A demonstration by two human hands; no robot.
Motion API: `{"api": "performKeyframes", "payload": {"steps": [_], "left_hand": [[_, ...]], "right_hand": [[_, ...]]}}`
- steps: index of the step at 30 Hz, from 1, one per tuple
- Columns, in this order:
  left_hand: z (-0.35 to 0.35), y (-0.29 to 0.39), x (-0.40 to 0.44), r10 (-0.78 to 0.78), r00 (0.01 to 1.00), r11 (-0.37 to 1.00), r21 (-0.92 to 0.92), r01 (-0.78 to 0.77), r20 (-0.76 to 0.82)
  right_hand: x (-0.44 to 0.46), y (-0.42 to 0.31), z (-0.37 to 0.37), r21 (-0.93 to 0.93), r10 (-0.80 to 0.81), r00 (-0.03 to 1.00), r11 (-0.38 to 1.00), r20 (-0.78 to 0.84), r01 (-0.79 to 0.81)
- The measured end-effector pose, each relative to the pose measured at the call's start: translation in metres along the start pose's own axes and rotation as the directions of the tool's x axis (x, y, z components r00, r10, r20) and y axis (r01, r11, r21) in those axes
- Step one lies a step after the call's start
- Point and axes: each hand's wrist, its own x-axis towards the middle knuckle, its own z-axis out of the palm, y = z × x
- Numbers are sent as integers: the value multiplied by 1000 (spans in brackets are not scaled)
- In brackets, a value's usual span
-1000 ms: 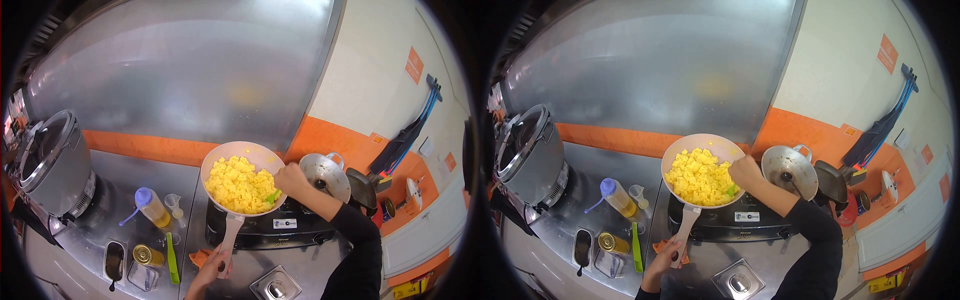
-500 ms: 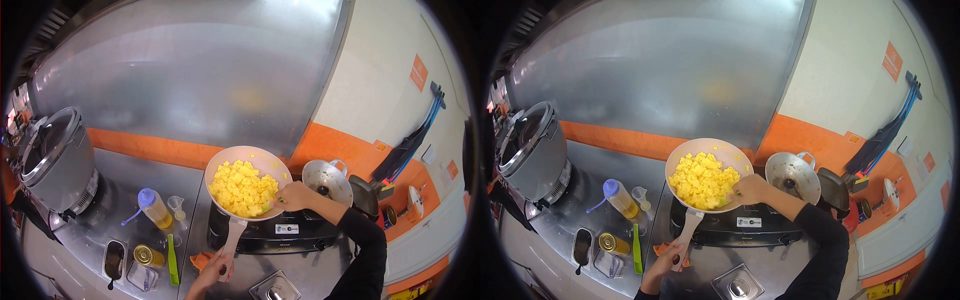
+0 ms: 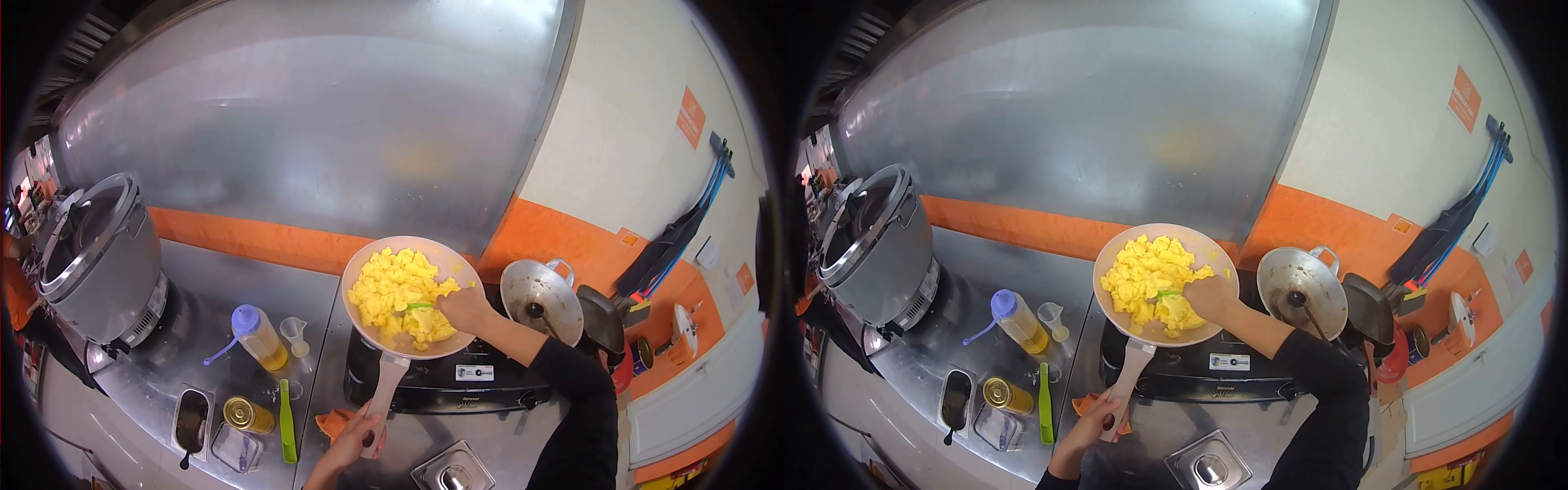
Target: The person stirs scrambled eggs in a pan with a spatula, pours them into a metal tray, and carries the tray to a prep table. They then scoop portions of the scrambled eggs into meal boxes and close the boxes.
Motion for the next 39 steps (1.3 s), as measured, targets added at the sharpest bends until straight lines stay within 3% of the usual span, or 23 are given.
{"api": "performKeyframes", "payload": {"steps": [8, 14, 15, 18, 19, 22, 25, 28, 31, 34, 39], "left_hand": [[-1, 0, 1, -17, 1000, 1000, -2, 17, -2], [0, 2, 1, 4, 1000, 1000, -1, -4, 18], [-1, 2, 1, 7, 1000, 1000, -7, -7, 21], [0, 2, 1, 4, 1000, 1000, -14, -4, 10], [-1, 0, 1, 10, 1000, 1000, -17, -9, 17], [-4, -2, 2, 21, 1000, 1000, -17, -20, 24], [-1, -2, 0, 8, 1000, 999, -31, -8, 7], [-2, -3, 0, 2, 1000, 999, -54, -2, 0], [-2, -3, 1, -6, 1000, 998, -69, 7, 13], [-4, -7, 3, -10, 1000, 997, -76, 12, 23], [-5, -5, 2, -7, 1000, 999, -40, 8, 28]], "right_hand": [[1, 22, -8, -23, 70, 988, 997, -139, -74], [1, 12, 12, -84, 208, 978, 975, 1, -207], [0, 5, 18, -102, 83, 996, 992, 33, -79], [-12, -11, 19, 87, 49, 999, 995, -12, -48], [-17, -16, -1, -45, -49, 994, 998, 100, 54], [-26, -7, -48, -140, -35, 981, 988, 189, 62], [-36, -7, -103, -136, 88, 981, 989, 174, -65], [-40, -20, -106, -72, -53, 967, 995, 248, 73], [-34, -38, -54, -126, -216, 946, 960, 240, 251], [-14, -41, -33, -71, -135, 973, 986, 185, 150], [2, -32, -12, -26, -137, 990, 990, -36, 136]]}}
